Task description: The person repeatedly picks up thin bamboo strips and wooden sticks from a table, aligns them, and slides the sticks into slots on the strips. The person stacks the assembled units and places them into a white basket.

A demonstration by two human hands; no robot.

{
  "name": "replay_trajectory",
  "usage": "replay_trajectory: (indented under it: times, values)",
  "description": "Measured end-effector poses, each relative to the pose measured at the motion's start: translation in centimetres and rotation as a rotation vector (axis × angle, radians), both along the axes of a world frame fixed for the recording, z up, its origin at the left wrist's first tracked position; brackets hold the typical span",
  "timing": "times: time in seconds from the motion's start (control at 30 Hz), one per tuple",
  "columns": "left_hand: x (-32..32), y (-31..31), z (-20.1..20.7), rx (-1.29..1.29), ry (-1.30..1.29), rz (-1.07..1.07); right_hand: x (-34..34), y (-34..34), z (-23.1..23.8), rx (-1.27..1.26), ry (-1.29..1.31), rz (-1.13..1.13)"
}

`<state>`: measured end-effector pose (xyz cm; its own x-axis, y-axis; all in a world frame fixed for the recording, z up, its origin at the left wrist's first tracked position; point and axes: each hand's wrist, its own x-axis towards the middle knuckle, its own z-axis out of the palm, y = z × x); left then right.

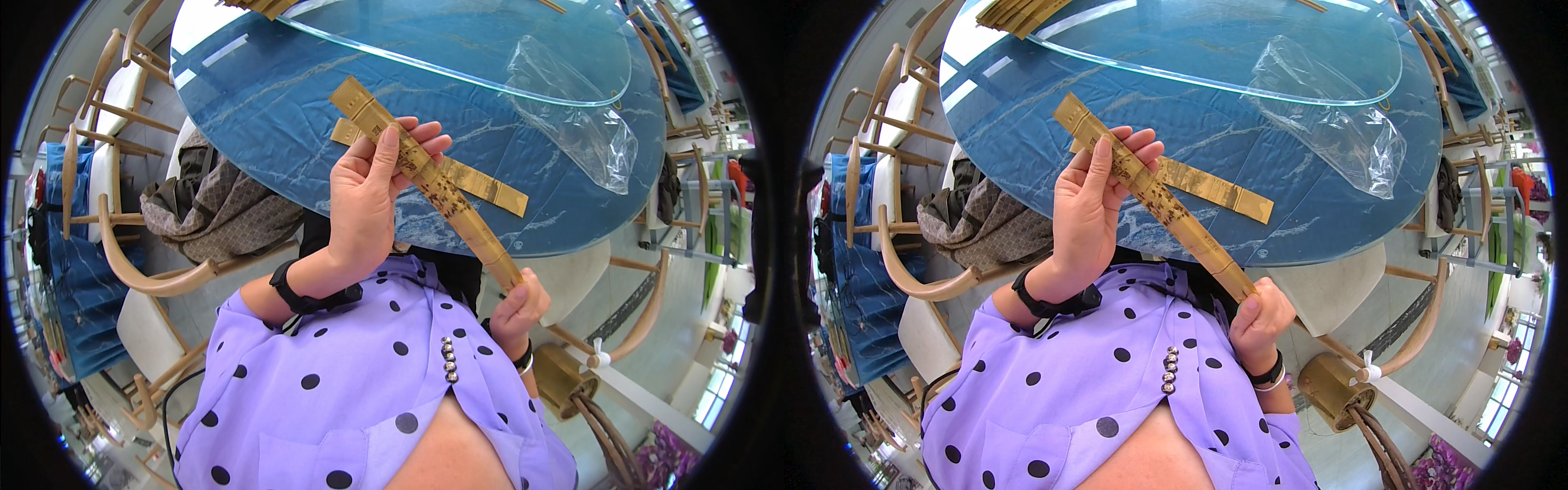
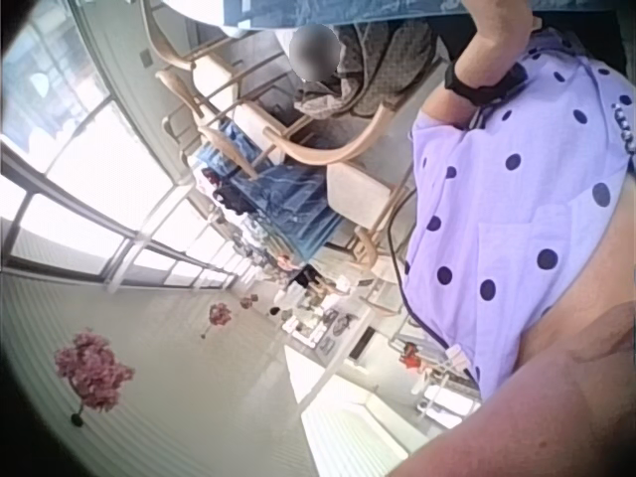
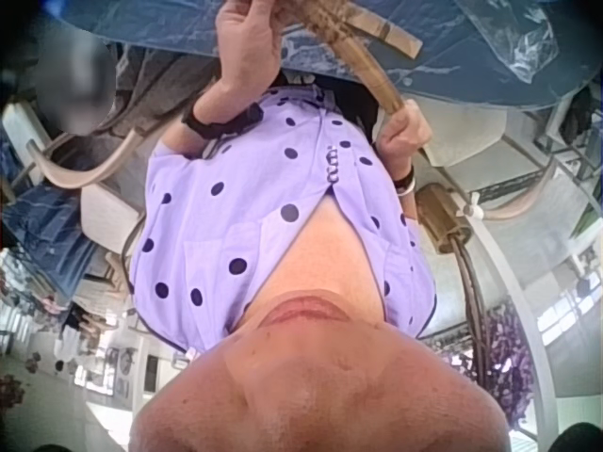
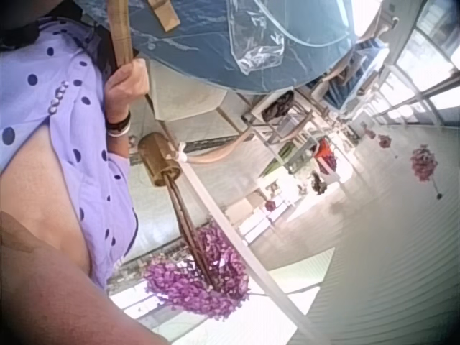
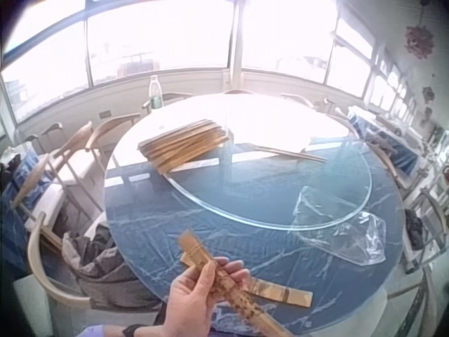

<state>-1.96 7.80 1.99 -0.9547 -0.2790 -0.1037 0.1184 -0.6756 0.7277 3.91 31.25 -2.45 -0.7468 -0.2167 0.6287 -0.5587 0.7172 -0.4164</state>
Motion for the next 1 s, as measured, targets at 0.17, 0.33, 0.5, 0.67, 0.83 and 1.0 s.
replay_trajectory:
  times: [0.17, 0.33, 0.5, 0.67, 0.83, 1.0]
  values:
    - [-0.5, -1.0, 0.2, 0.03, 0.057, -0.011, 0.1, 0.4, -0.1, -0.037, -0.059, 0.027]
    - [-0.7, -0.9, -0.3, -0.079, 0.027, 0.004, 0.1, 0.0, 0.2, -0.065, -0.106, 0.027]
    - [-0.5, -0.9, -1.1, -0.077, 0.051, 0.062, 0.0, -0.1, 0.2, -0.099, -0.182, 0.023]
    - [-0.4, -1.0, -1.2, -0.105, 0.061, 0.054, -0.4, -0.1, 0.3, -0.121, -0.225, 0.033]
    - [-1.4, -2.7, -1.6, -0.109, 0.06, 0.094, -0.6, 0.8, 0.5, -0.263, -0.322, 0.169]
    - [-1.2, -2.2, -1.0, -0.127, 0.066, 0.095, -0.3, 0.5, 0.7, -0.24, -0.295, 0.177]
